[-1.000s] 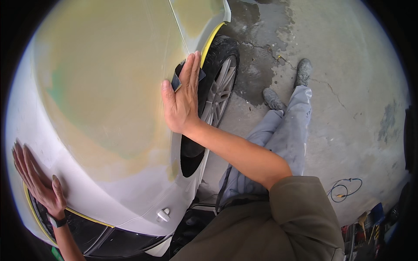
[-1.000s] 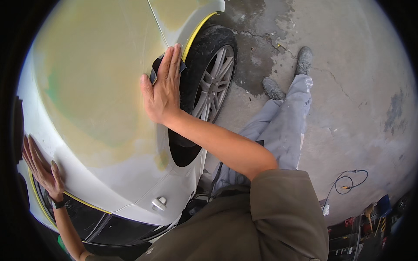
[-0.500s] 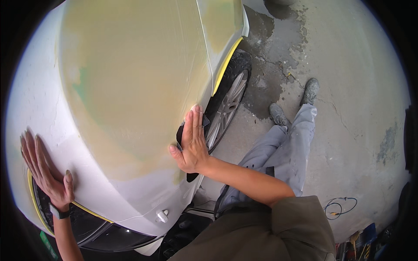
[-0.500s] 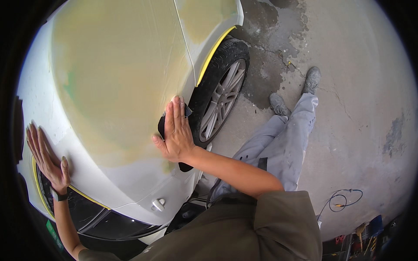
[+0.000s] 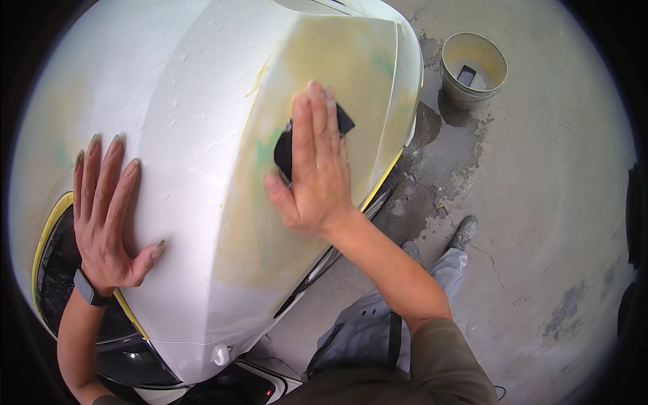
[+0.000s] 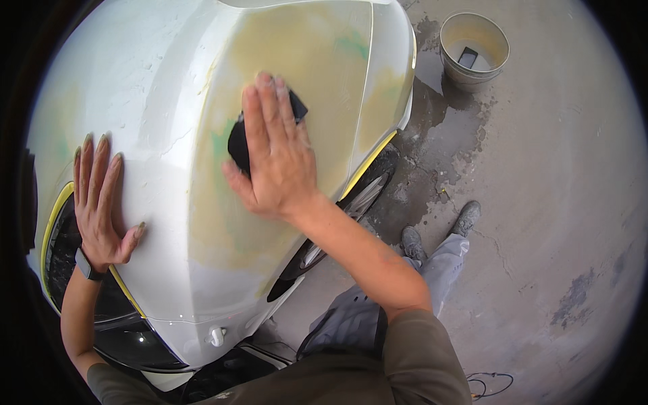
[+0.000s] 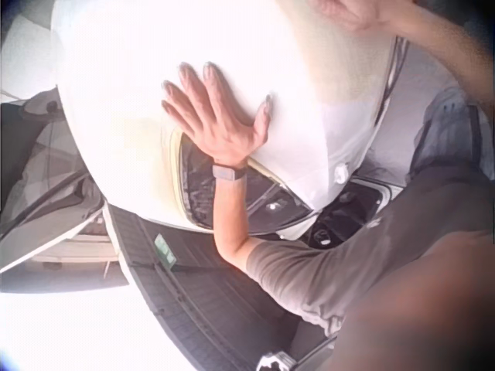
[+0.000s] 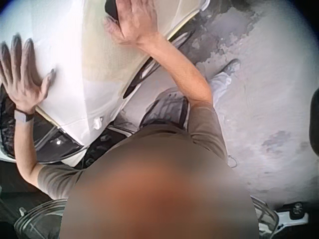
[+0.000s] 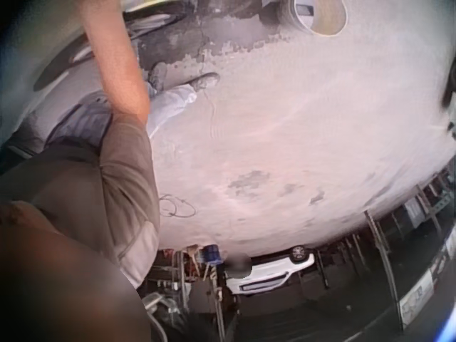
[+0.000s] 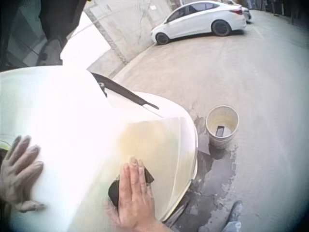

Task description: The person sands the rear quarter panel of a white car using a sanding block and water from a bucket. They repeatedly dip the block in water and sand different areas of the panel, including the edges and curves, while keeping the surface wet.

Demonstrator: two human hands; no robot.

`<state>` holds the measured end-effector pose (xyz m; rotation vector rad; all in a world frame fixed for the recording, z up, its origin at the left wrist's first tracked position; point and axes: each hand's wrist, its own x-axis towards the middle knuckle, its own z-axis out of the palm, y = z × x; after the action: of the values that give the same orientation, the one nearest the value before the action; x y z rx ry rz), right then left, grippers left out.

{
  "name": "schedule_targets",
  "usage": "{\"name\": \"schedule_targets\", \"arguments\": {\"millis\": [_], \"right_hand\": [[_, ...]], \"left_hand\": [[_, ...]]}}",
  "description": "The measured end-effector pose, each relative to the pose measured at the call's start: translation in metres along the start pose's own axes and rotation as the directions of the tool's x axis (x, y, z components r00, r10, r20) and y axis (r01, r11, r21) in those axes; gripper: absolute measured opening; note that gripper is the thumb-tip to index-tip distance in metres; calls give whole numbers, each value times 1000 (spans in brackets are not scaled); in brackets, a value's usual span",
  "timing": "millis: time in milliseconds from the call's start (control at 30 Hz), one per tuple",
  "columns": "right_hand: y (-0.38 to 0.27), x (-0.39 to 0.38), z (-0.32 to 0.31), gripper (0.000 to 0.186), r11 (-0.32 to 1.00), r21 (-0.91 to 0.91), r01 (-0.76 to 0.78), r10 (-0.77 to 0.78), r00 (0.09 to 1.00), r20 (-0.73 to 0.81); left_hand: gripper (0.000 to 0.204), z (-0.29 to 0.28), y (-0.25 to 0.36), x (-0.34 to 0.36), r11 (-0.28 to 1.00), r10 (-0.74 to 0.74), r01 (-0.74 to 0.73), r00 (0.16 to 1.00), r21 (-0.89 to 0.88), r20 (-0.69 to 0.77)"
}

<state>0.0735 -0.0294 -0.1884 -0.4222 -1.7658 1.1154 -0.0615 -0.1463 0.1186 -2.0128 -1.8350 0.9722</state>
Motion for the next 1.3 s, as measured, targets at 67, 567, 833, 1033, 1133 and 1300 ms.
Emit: {"name": "schedule_targets", "arguments": {"millis": [67,567,833,1033,1133,1300], "right_hand": [[5,47,-9,92,999,26,21,-19,997,-79],[-55,26,-25,90,874,98,476,-450,716,534],[-16,77,-61,111,927,170,334,-359,663,657],[33,104,-90,100,750,132,648,-489,409,770],[87,136,-125,92,761,18,648,-401,448,799],[164,220,-201,74,912,-305,274,8,733,680]], "left_hand": [[82,-1,1,0,1000,-20,20,1000,0,7],[76,-1,3,-4,992,-69,73,996,-105,48],[68,0,5,-9,987,-81,88,995,-132,51],[60,6,6,-17,986,-74,75,997,-146,11],[56,8,7,-24,986,-94,91,995,-139,-19],[58,10,17,-35,985,-96,90,995,-150,-31]]}}
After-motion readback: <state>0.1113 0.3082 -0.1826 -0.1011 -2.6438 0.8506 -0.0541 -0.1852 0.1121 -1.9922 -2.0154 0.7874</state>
